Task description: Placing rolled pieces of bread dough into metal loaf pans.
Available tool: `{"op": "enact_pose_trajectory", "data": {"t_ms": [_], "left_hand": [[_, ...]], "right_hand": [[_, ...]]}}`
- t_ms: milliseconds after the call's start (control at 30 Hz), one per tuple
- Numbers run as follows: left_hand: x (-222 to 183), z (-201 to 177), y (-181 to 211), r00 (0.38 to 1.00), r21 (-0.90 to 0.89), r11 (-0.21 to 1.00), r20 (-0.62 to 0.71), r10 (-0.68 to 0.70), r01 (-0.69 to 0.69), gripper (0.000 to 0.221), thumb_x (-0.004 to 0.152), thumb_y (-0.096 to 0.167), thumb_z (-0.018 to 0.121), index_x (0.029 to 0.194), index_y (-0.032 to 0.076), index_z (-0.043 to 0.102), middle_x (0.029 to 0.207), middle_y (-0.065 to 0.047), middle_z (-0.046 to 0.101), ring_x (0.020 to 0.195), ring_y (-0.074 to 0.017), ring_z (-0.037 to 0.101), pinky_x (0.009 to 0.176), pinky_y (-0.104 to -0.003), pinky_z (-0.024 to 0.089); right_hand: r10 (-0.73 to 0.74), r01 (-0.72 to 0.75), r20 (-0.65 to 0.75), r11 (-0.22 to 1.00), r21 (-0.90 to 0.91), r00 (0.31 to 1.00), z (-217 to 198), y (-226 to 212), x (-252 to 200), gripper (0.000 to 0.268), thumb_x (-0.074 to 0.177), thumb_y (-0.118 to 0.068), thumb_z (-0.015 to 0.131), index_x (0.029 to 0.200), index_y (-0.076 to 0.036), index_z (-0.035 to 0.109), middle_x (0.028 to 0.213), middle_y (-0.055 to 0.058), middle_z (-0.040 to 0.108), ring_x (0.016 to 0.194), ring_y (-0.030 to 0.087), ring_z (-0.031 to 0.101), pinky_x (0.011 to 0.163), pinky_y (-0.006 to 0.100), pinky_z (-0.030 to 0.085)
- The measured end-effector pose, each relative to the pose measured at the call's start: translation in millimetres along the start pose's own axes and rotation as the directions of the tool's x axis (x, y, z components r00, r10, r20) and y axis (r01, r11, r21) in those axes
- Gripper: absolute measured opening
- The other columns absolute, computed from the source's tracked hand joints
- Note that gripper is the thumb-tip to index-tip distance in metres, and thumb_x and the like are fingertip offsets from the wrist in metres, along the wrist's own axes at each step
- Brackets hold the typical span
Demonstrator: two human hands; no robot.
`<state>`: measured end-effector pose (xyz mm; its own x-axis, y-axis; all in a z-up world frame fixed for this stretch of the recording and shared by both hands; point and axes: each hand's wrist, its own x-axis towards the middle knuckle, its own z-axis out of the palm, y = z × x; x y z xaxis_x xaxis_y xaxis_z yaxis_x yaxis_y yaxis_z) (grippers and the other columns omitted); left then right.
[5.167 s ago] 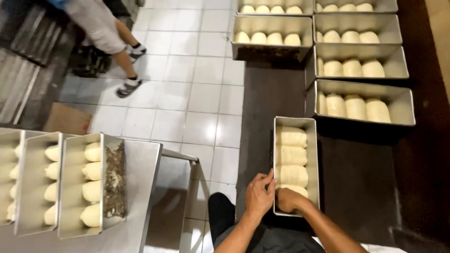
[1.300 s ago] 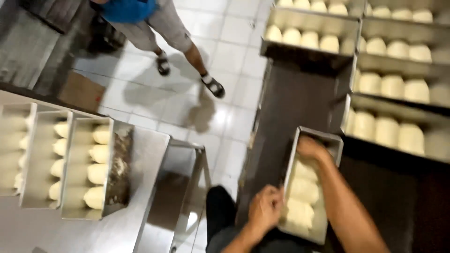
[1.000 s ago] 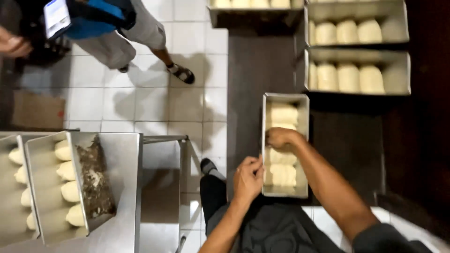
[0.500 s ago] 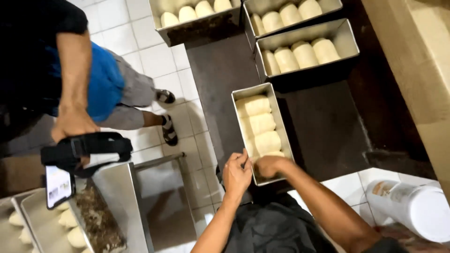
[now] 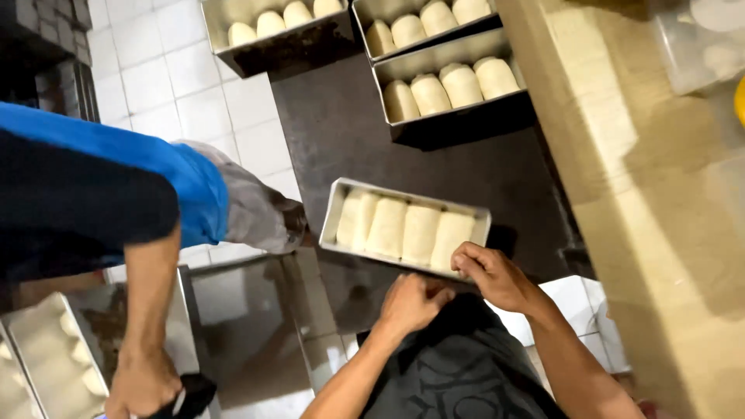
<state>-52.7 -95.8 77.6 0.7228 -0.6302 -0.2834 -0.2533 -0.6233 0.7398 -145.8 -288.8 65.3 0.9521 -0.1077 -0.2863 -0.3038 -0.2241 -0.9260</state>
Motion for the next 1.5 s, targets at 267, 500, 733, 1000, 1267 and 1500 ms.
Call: {"op": "enact_pose_trajectory", "data": {"t_ms": [267,500,733,1000,1267,1500], "left_hand": [[118.3,-24.4,-50.8,0.786,0.649,0.745,-0.376,0.49,-0.154,0.038,0.078,0.029,0.07,0.114,0.017,0.075,0.111,-0.014,0.075,0.105,-0.0337,0.069,0.102,-0.06,0.032],[83.9,-12.0,-82.5,0.873,0.461,0.88,-0.469,0.135,0.112,0.02,0.096,0.027,0.067,0.114,0.021,0.074,0.098,-0.01,0.075,0.098,-0.0289,0.072,0.116,-0.052,0.038],[33.1,-1.7,-64.5,0.746,0.181,0.945,-0.66,-0.088,0.271,0.019,0.098,0.019,0.064,0.114,0.01,0.069,0.101,-0.017,0.072,0.094,-0.0406,0.067,0.087,-0.051,0.049],[27.5,-3.0,-56.2,0.678,-0.082,0.94,-0.672,-0.298,0.332,0.017,0.096,0.021,0.066,0.106,0.008,0.066,0.101,-0.016,0.071,0.092,-0.0423,0.067,0.076,-0.054,0.051],[28.4,2.9,-70.1,0.677,-0.053,0.965,-0.703,-0.219,0.258,0.014,0.095,0.018,0.066,0.103,0.007,0.067,0.099,-0.013,0.07,0.088,-0.0375,0.069,0.074,-0.049,0.053],[25.8,-6.5,-73.9,0.717,-0.091,0.973,-0.661,-0.219,0.213,0.016,0.097,0.019,0.065,0.106,0.007,0.069,0.099,-0.012,0.069,0.084,-0.035,0.071,0.073,-0.047,0.055]], "right_hand": [[-0.006,0.006,0.011,1.0,0.024,1.0,-31.2,46.2,-27.7,0.024,0.105,-0.022,0.053,0.093,-0.004,0.064,0.079,0.0,0.061,0.076,0.01,0.057,0.069,0.029,0.05],[0.002,0.004,0.073,0.997,-0.082,0.997,-30.1,14.1,-27.4,0.025,0.102,-0.023,0.054,0.093,-0.002,0.065,0.08,0.003,0.068,0.077,0.012,0.064,0.072,0.03,0.052],[-0.039,0.051,0.159,0.996,-0.078,0.987,-30.1,10.5,-11.2,0.025,0.101,-0.024,0.055,0.095,-0.002,0.067,0.085,0.005,0.072,0.082,0.013,0.066,0.076,0.031,0.054],[0.022,0.003,0.218,0.994,-0.114,0.976,-24.5,-0.3,-0.1,0.027,0.102,-0.024,0.054,0.096,-0.002,0.067,0.087,0.005,0.072,0.083,0.014,0.067,0.077,0.031,0.054],[0.032,-0.002,0.22,0.991,-0.136,0.975,-11.6,-3.9,4.4,0.027,0.101,-0.025,0.055,0.096,-0.002,0.069,0.088,0.005,0.074,0.084,0.015,0.068,0.078,0.032,0.054],[-0.001,0.038,0.159,0.973,-0.229,0.987,-4.0,-45.7,27.0,0.026,0.101,-0.025,0.055,0.096,-0.003,0.069,0.087,0.007,0.074,0.083,0.018,0.071,0.075,0.033,0.055]]}}
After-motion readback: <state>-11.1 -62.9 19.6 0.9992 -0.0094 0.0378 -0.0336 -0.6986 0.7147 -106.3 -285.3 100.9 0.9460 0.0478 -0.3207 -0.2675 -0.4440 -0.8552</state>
